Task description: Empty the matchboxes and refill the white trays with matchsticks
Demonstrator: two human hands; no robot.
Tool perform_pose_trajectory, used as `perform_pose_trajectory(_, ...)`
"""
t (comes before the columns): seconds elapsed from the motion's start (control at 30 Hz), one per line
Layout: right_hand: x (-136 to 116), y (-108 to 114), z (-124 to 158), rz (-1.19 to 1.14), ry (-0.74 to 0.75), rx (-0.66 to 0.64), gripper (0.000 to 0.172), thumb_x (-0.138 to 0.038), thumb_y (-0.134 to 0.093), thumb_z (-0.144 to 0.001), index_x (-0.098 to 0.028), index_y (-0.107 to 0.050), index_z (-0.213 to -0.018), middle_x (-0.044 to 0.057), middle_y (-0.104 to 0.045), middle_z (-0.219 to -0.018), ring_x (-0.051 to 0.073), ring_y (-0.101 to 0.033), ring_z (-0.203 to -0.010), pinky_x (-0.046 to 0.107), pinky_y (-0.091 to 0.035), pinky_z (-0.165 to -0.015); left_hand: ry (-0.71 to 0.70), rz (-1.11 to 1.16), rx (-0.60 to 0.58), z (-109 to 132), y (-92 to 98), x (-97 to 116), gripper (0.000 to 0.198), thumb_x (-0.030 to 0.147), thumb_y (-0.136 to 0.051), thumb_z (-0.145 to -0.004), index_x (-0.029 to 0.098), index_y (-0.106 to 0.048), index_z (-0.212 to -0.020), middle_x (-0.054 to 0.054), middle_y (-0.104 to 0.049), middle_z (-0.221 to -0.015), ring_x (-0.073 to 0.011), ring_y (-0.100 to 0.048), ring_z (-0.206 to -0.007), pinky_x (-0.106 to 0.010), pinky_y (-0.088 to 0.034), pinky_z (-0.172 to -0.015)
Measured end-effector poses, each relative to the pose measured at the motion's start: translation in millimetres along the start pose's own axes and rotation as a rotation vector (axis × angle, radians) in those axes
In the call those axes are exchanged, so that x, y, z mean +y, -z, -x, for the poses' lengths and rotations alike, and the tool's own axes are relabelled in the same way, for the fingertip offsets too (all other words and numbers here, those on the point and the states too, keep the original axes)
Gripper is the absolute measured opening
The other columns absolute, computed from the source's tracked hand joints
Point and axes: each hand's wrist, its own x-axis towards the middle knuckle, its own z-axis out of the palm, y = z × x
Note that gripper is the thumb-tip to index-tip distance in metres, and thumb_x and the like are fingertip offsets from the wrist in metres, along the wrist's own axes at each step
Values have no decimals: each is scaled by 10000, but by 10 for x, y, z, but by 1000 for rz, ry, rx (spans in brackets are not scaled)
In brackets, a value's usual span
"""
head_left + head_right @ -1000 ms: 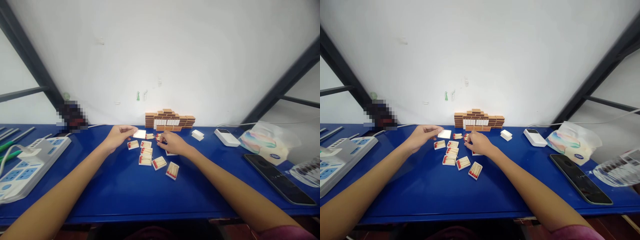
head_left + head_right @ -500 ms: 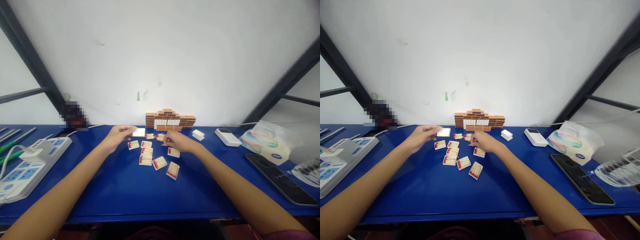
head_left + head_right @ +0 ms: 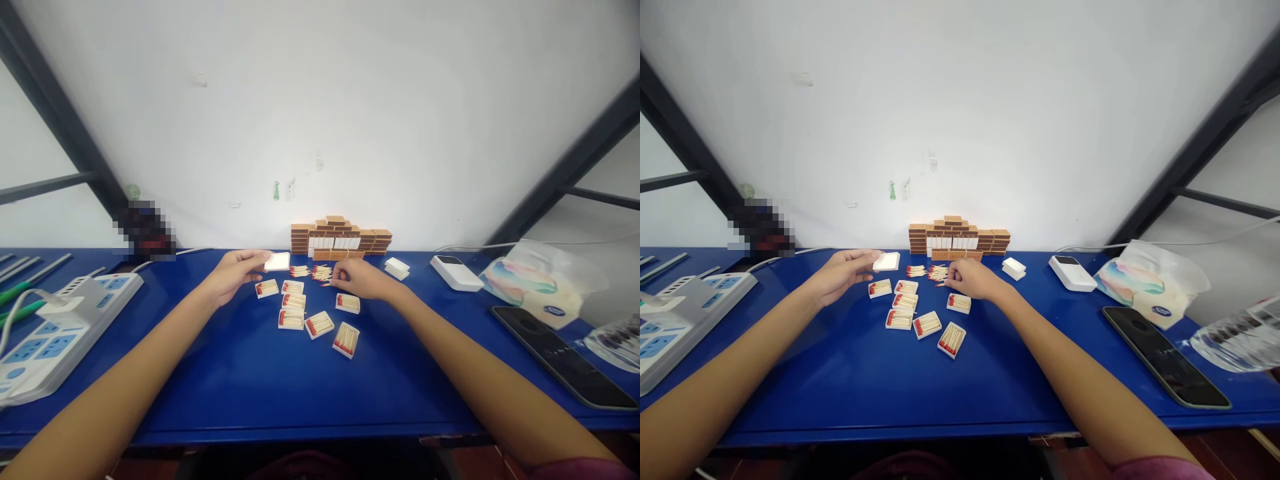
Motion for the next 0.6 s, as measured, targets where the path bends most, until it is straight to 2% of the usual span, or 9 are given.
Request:
perform_pose_trajectory(0.37,55,-169,-92,29,80,150,134,-218,-671,-930,-180,-638,-805,21,-644,-773,153,-564,-713,266,-342,-629,9,20,-7,-1,7,4,527,506,-928,-625,183,-822,-1029,-105,-735,-1083,-169,-620,-908,-262,-494,-731)
perform_pose_trajectory(0.53,-5,-208,-91,-4,109,250,47,-184,-639,-923,-183,-625,-878,16,-628,-798,151,-571,-728,262,-358,-647,6,20,-2,6,-4,6,518,506,-926,-623,178,-823,-1010,-104,-737,-1061,-168,-620,-896,-267,-493,-733)
perform_pose_trajectory(0.6,-56,-221,-96,-31,138,279,59,-235,-647,-931,-186,-627,-907,15,-625,-816,150,-573,-729,262,-366,-650,4,13,-7,10,-9,8,506,502,-922,-630,176,-823,-1004,-106,-740,-1055,-172,-623,-899,-271,-492,-736)
